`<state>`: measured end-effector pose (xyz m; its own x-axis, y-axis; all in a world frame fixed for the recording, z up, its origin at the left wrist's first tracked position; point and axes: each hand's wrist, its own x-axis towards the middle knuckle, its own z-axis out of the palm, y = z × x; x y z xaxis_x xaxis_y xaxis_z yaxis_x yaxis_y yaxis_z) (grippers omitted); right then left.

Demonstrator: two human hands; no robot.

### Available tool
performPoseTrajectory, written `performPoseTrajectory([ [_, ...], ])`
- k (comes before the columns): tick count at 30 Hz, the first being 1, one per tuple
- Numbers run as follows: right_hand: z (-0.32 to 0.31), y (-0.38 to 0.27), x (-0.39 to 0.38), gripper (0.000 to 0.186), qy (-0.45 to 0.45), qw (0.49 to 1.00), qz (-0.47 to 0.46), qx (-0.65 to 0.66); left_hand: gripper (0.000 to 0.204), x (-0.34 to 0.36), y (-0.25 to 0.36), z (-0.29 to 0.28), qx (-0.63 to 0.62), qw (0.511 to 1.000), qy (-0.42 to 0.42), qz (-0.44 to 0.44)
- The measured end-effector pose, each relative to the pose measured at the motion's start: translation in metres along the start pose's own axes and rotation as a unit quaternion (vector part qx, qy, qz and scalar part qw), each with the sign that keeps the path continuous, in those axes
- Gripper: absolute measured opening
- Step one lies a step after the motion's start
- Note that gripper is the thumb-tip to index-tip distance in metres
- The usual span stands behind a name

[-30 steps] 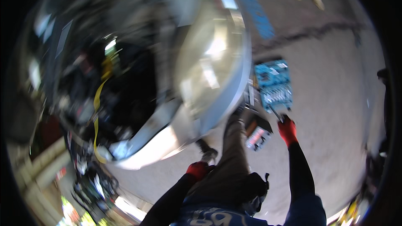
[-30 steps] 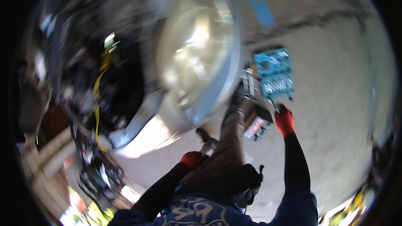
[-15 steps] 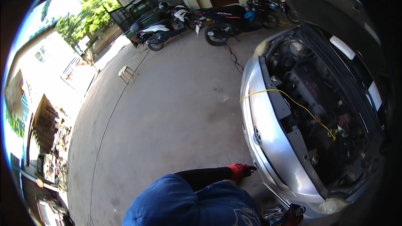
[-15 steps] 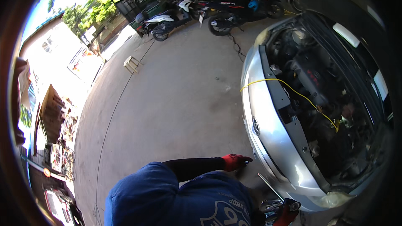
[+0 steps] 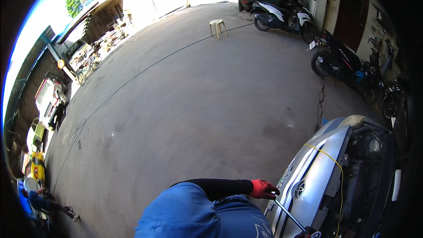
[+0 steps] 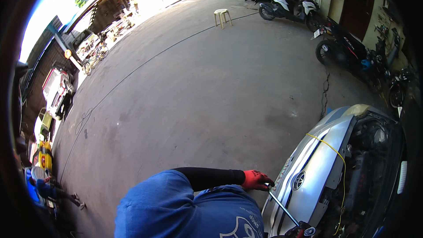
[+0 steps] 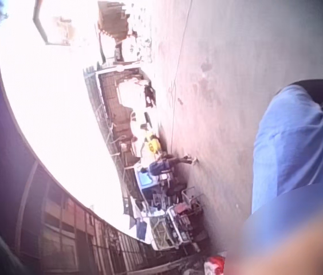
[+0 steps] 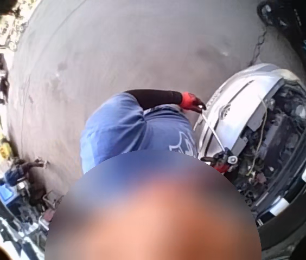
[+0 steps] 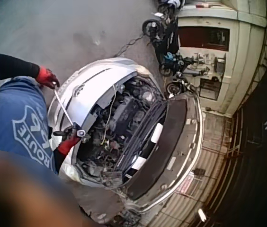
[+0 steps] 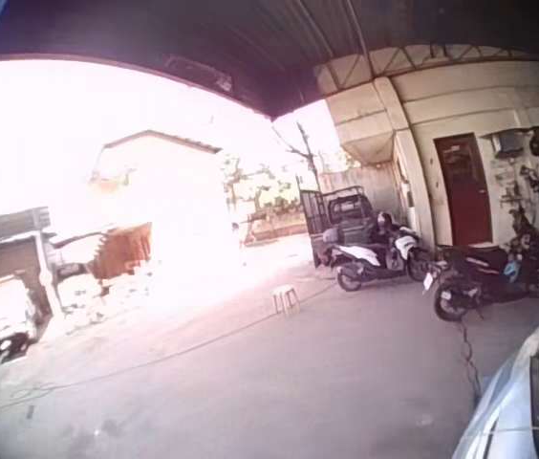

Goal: The person works under the open hood of a silver car in a service bay, using a socket wrench and other hand tools to remove and reinstall a black plastic engine cover. They also handle a yellow hose and a white rectangular filter-like part, placing the cover back into position while other people stand nearby.

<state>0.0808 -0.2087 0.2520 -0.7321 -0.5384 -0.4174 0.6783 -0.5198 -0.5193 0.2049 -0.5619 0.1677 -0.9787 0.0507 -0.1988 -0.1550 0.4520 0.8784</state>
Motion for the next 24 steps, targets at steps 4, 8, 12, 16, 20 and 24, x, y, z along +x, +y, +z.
performPoseTrajectory([
  [4,0.012,-0.022,0.026,0.035,-0.111,0.845,-0.181,-0.491,0.043,-0.021,0.005,0.006,-0.018,0.997,0.057,-0.037],
  [8,0.026,-0.033,0.036,0.023,-0.082,0.893,-0.091,-0.433,0.044,-0.027,0.021,0.018,-0.025,0.995,0.091,-0.041],
  [12,0.035,-0.037,0.042,0.021,-0.055,0.902,-0.073,-0.423,0.046,-0.024,0.030,0.033,-0.004,0.994,0.110,-0.013],
  [16,0.037,-0.042,0.050,0.019,-0.044,0.906,-0.060,-0.417,0.047,-0.024,0.031,0.046,0.023,0.992,0.119,-0.045],
  [20,0.036,-0.047,0.054,0.017,-0.027,0.911,-0.054,-0.408,0.047,-0.023,0.037,0.053,0.026,0.991,0.118,-0.060],
  [24,0.033,-0.053,0.055,0.016,-0.014,0.917,-0.042,-0.398,0.045,-0.014,0.044,0.054,0.021,0.993,0.113,-0.014],
])
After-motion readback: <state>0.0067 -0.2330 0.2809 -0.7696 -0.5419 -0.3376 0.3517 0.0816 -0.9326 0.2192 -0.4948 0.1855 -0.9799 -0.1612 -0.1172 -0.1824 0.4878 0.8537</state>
